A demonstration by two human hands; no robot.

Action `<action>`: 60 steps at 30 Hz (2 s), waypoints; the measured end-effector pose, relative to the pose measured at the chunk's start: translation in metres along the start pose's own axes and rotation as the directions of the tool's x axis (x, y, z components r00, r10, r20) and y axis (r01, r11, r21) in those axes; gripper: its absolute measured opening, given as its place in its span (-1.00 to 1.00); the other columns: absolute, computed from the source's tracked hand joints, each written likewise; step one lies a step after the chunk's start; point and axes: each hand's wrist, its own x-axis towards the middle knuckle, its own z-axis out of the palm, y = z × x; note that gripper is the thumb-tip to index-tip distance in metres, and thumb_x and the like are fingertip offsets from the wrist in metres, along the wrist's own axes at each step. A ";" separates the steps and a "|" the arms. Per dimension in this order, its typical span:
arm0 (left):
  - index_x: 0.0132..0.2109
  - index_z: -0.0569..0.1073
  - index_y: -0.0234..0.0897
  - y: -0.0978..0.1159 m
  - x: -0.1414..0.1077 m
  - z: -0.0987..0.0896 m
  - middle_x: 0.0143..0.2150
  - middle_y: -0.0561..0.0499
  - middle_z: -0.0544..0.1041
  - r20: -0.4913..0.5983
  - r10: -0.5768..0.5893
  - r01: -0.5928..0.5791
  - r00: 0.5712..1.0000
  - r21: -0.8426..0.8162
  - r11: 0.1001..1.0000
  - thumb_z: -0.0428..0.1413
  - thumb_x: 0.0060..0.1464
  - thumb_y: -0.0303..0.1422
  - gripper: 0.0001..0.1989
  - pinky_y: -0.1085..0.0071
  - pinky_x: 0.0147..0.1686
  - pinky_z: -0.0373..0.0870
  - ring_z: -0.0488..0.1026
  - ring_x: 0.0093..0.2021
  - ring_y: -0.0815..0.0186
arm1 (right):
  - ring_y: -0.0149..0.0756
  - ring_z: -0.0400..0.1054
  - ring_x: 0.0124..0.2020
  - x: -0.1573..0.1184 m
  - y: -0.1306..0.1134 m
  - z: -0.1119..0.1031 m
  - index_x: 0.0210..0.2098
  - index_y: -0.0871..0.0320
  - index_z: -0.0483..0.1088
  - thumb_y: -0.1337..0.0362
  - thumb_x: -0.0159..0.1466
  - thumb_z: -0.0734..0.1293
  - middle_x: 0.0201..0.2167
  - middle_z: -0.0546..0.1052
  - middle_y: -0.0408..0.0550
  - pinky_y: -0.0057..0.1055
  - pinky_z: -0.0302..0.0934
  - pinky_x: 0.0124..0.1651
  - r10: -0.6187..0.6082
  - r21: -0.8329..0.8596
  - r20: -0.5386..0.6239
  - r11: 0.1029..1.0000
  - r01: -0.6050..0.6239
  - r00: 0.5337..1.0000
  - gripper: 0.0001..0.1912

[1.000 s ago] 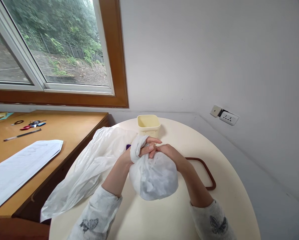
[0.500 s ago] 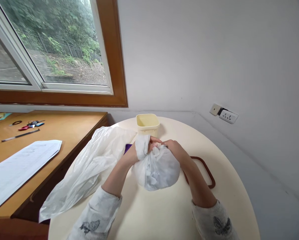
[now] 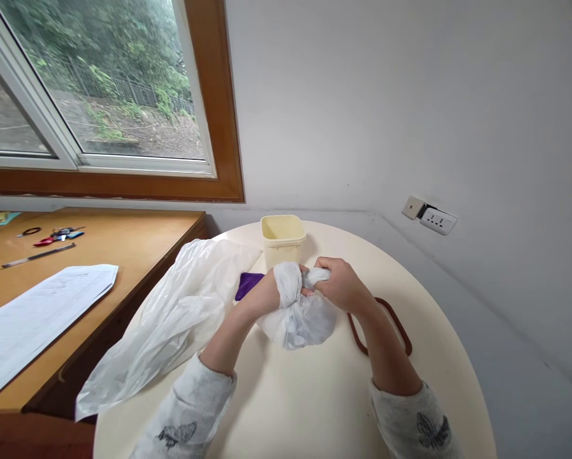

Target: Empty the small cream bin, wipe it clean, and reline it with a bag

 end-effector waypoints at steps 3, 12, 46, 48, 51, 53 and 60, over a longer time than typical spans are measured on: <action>-0.32 0.42 -0.33 -0.003 0.001 -0.002 -0.38 0.00 0.46 0.056 0.054 -0.057 0.997 0.057 0.997 0.20 -0.14 -0.31 -0.79 0.40 -0.35 0.31 0.36 -0.35 0.29 | -0.43 0.06 -0.56 -0.001 -0.002 0.002 -0.61 0.13 0.14 0.37 -0.12 0.14 -0.64 0.19 -0.25 -0.50 -0.06 -0.54 0.011 0.108 0.031 0.994 -0.015 0.999 -0.96; -0.43 0.36 -0.32 -0.004 0.001 -0.002 -0.42 0.03 0.43 -0.151 0.057 -0.032 0.987 0.161 0.986 0.10 -0.08 -0.40 -0.93 0.42 -0.38 0.29 0.35 -0.38 0.32 | -0.39 0.23 -0.43 0.006 -0.003 0.006 -0.31 0.13 0.26 0.30 0.01 0.23 -0.42 0.36 -0.16 -0.42 0.15 -0.34 -0.034 0.283 -0.175 0.956 0.083 0.984 -0.79; -0.45 0.38 -0.35 -0.002 -0.002 -0.008 -0.46 0.08 0.41 -0.101 -0.109 0.125 0.989 0.167 0.978 -0.05 -0.14 -0.44 -0.88 0.51 -0.44 0.24 0.31 -0.39 0.37 | -0.33 0.35 -0.29 -0.002 -0.012 0.028 -0.14 0.06 0.25 0.01 0.08 0.33 -0.29 0.43 -0.10 -0.36 0.26 -0.27 0.002 0.272 0.170 0.961 -0.049 0.985 -0.58; -0.46 0.37 -0.35 -0.001 -0.002 -0.008 -0.47 0.08 0.40 -0.089 -0.094 0.107 0.992 0.157 0.982 -0.07 -0.13 -0.46 -0.87 0.50 -0.42 0.26 0.32 -0.38 0.36 | -0.34 0.35 -0.32 0.000 -0.009 0.030 -0.15 0.07 0.24 0.00 0.07 0.33 -0.29 0.43 -0.10 -0.36 0.26 -0.28 -0.004 0.298 0.167 0.953 -0.047 0.986 -0.56; -0.46 0.38 -0.34 -0.003 -0.001 -0.008 -0.43 0.04 0.41 -0.121 -0.078 0.100 0.990 0.193 0.976 -0.09 -0.13 -0.50 -0.85 0.45 -0.36 0.30 0.34 -0.34 0.33 | -0.35 0.36 -0.33 0.003 -0.005 0.034 -0.18 0.10 0.25 0.02 0.09 0.31 -0.33 0.44 -0.11 -0.37 0.26 -0.28 -0.008 0.324 0.133 0.946 -0.036 0.991 -0.61; -0.43 0.39 -0.34 -0.006 0.000 -0.009 -0.38 0.01 0.41 -0.172 -0.064 0.105 0.983 0.244 0.964 -0.08 -0.15 -0.52 -0.84 0.42 -0.33 0.32 0.34 -0.30 0.30 | -0.35 0.36 -0.34 0.004 -0.003 0.035 -0.20 0.10 0.26 0.05 0.11 0.30 -0.36 0.44 -0.12 -0.37 0.26 -0.28 -0.011 0.333 0.113 0.943 -0.027 0.994 -0.65; -0.34 0.38 -0.31 -0.009 0.001 -0.007 -0.31 -0.02 0.36 -0.209 -0.060 0.131 0.976 0.347 0.928 -0.09 -0.07 -0.51 -0.83 0.35 -0.24 0.32 0.32 -0.23 0.26 | -0.37 0.36 -0.43 0.005 -0.007 0.041 -0.29 0.11 0.29 0.21 0.13 0.24 -0.47 0.47 -0.17 -0.43 0.22 -0.36 -0.034 0.223 -0.025 0.974 0.039 0.999 -0.84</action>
